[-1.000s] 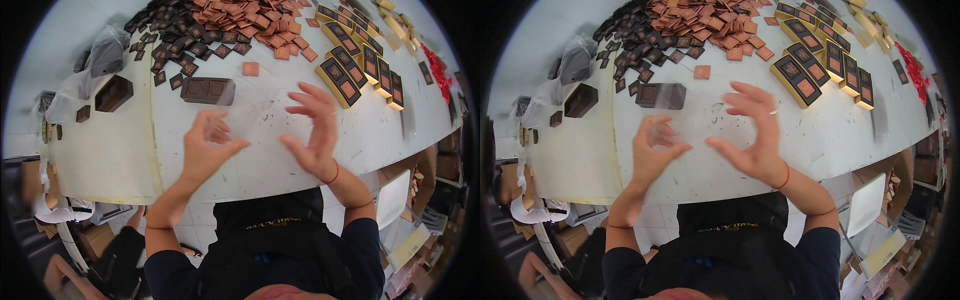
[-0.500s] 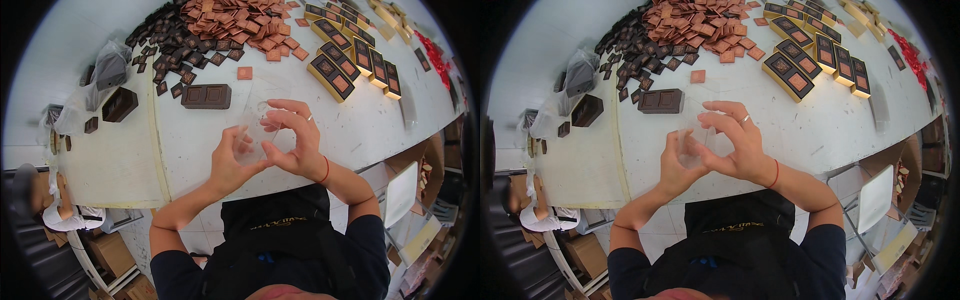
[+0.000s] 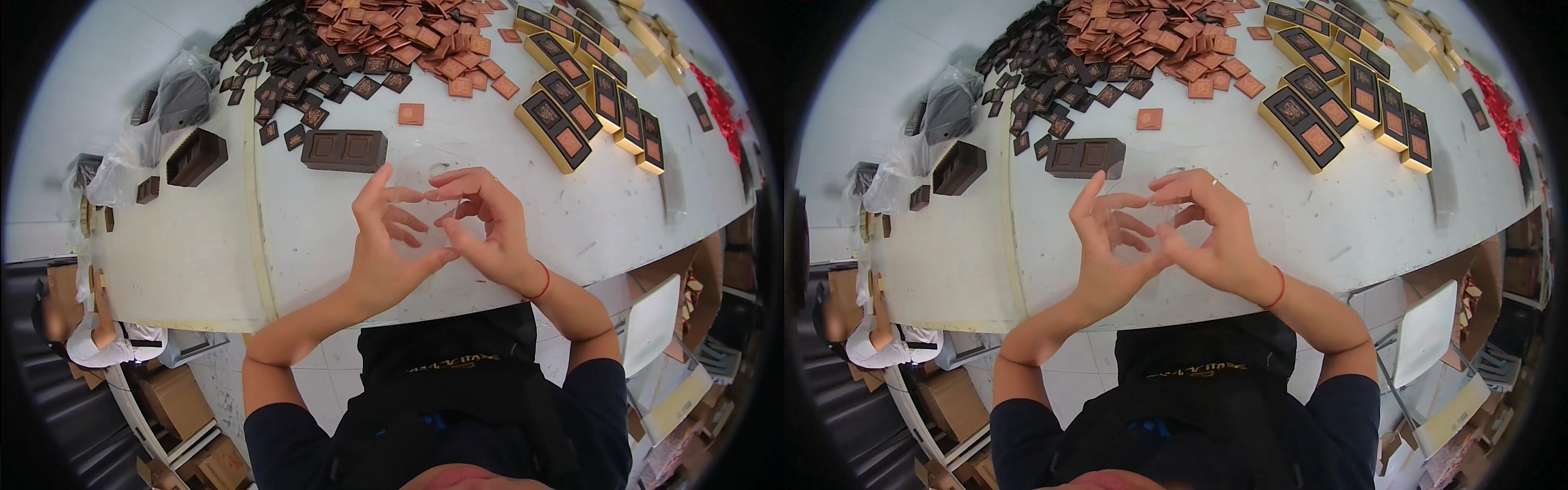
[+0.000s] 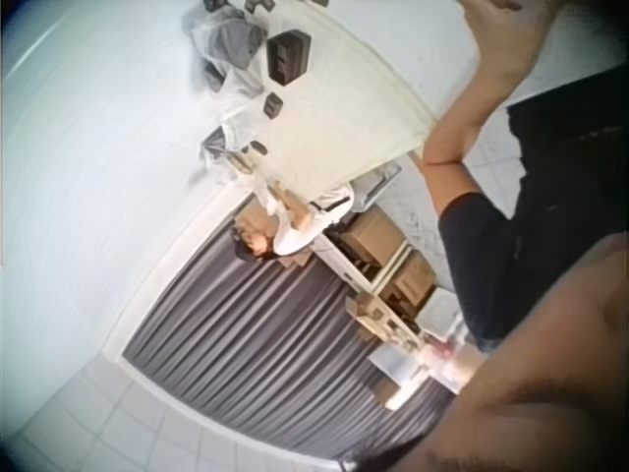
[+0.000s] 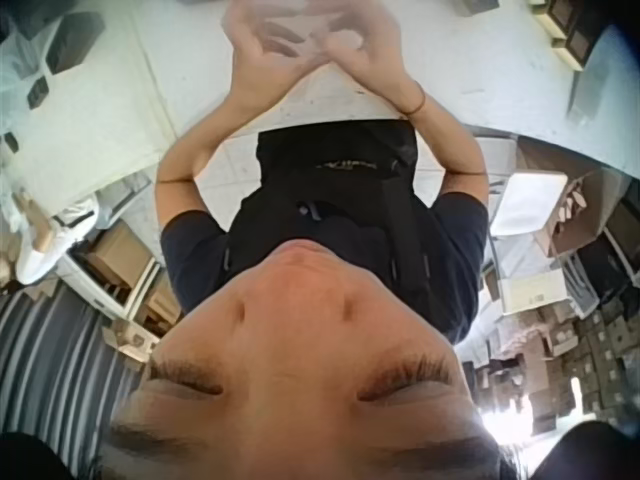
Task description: The person assembles small cosmetic palettes by placing two square pans into a black plastic tray and then inserting the tray into a gold cardboard sleeve. The person repeats this process multiple times, handling loose pans and empty trays on a white table.
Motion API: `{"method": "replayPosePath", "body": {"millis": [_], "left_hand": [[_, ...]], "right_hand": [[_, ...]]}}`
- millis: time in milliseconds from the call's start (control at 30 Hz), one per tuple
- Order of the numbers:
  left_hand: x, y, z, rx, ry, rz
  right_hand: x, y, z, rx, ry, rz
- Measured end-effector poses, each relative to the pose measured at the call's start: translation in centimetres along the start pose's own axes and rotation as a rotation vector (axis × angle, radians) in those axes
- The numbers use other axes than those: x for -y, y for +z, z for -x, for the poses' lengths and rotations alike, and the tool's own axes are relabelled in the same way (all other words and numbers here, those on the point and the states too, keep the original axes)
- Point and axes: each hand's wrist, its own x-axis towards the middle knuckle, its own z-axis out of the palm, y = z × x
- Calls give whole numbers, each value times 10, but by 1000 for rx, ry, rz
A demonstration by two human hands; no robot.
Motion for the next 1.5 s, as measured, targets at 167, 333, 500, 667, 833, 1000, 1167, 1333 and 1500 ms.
{"method": "replayPosePath", "body": {"millis": [167,333,500,667,833,1000,1167,1333,1500], "left_hand": [[-3,-17,10,184,-78,41],[1,-12,13,167,-147,243],[1,-3,24,179,-179,215],[7,-1,27,141,-129,200],[4,-4,24,199,-55,107],[6,-3,27,170,2,90],[9,-2,29,172,49,86],[12,-1,30,145,102,61],[10,-1,30,157,92,9]], "right_hand": [[-5,-9,1,184,140,-175],[6,2,0,99,171,-310],[5,-7,-6,72,291,-404],[-2,-14,-3,295,-118,-111],[13,-4,-1,148,250,-364],[8,-17,-5,329,285,-469],[4,-20,-5,343,333,-594],[5,-20,-8,385,379,-635],[9,-12,-4,333,417,-584]]}}
